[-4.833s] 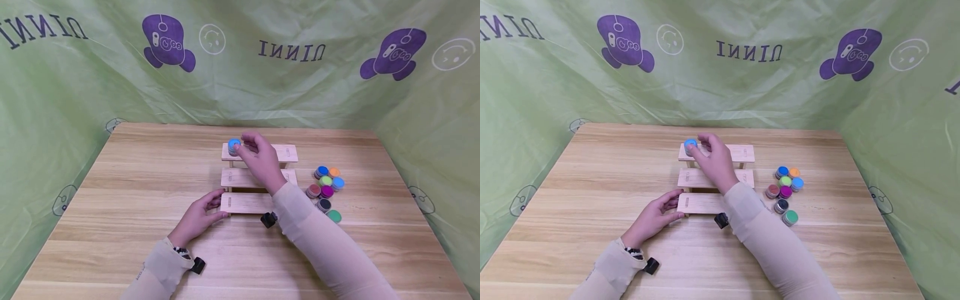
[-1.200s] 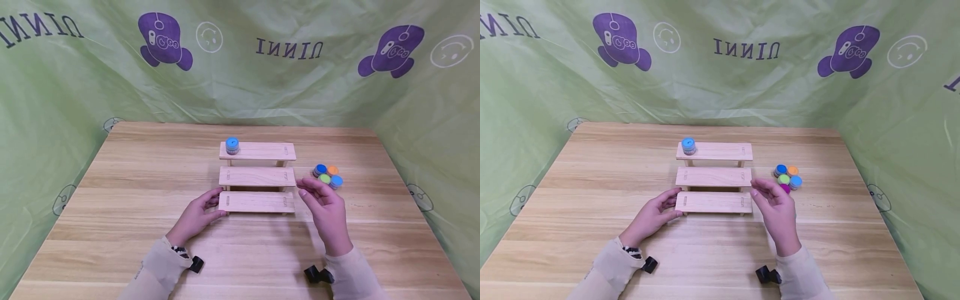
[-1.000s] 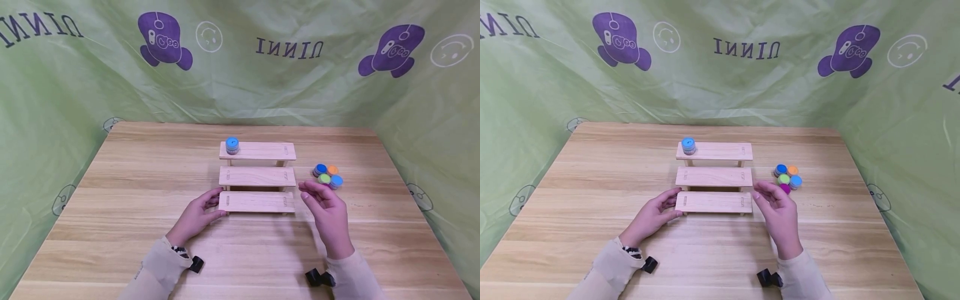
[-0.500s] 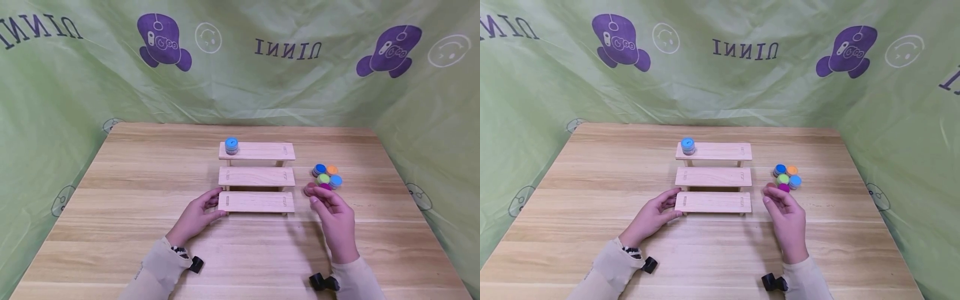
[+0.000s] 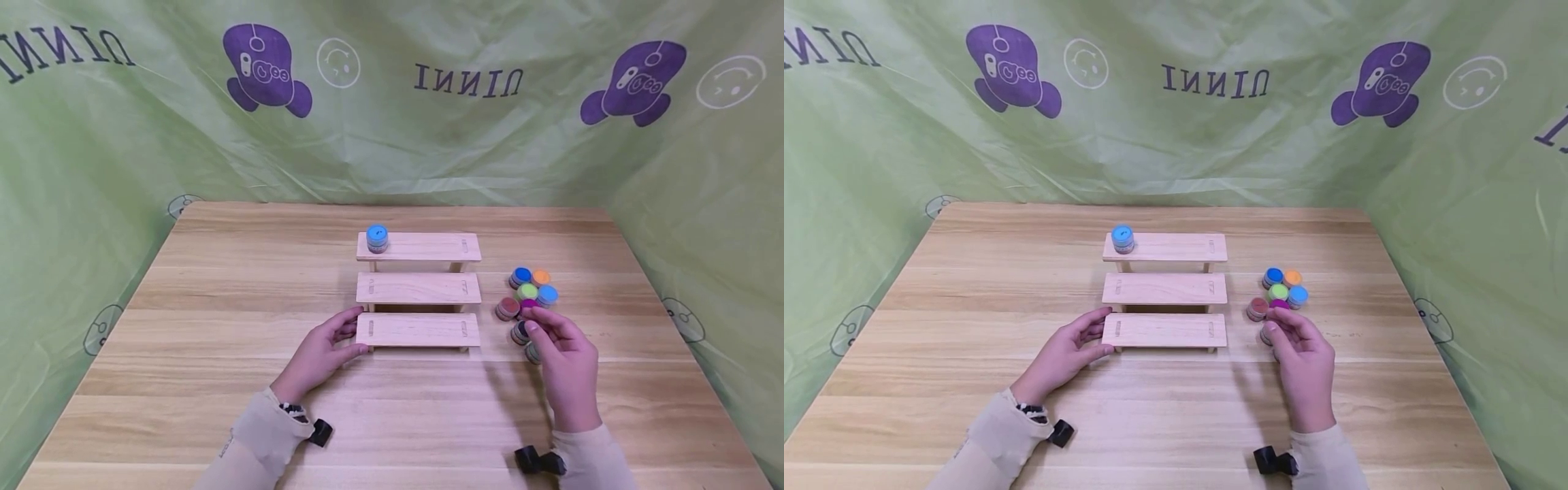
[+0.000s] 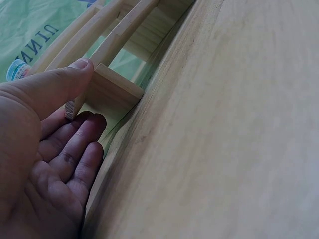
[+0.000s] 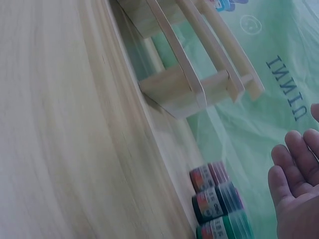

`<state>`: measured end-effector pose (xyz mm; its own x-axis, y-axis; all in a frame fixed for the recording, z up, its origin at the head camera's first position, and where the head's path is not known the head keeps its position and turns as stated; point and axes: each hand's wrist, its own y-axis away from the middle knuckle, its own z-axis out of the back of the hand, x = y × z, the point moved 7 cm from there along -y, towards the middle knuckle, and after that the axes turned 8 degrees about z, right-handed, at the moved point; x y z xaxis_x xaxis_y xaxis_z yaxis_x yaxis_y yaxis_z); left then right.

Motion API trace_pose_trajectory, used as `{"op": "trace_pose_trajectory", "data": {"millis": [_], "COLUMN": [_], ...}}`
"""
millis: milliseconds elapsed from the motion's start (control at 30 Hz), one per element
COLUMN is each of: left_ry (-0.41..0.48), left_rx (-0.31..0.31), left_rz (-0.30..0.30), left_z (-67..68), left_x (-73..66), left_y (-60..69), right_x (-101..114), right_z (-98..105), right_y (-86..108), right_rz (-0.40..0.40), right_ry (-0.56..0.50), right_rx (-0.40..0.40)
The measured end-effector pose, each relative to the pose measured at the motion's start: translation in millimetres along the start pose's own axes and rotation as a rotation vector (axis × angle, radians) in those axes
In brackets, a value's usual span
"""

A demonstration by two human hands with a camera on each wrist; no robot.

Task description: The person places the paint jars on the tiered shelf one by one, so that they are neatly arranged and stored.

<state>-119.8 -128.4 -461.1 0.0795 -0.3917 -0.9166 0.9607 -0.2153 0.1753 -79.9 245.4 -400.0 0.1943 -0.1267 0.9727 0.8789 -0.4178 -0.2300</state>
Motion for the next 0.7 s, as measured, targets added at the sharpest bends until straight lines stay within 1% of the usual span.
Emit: {"op": "trace_pose_trajectory", "data": {"millis": [133, 367, 467, 700], "left_ry": [0.001, -0.011, -0.010, -0.008], "left_rx": [0.003, -0.008, -0.006, -0.004], "left_rz": [-0.002, -0.022, -0.026, -0.007], "left_z": [-0.5, 0.9, 0.6, -0.1], "left_x": [0.2, -2.5, -3.0, -1.3], "left_y": [0.0, -0.1, -0.1, 0.7], "right_x": [-1, 0, -1, -8], "right_z": [6, 15, 20, 28], "right_y": [-2.3, -5.4, -4.6, -2.0], "right_rz": [0.007, -0.011, -0.028, -0.084], "right_ry": [-0.002, -0.003, -0.002, 0.061], "right_rx": [-0.014, -0.044, -0.059, -0.069]}}
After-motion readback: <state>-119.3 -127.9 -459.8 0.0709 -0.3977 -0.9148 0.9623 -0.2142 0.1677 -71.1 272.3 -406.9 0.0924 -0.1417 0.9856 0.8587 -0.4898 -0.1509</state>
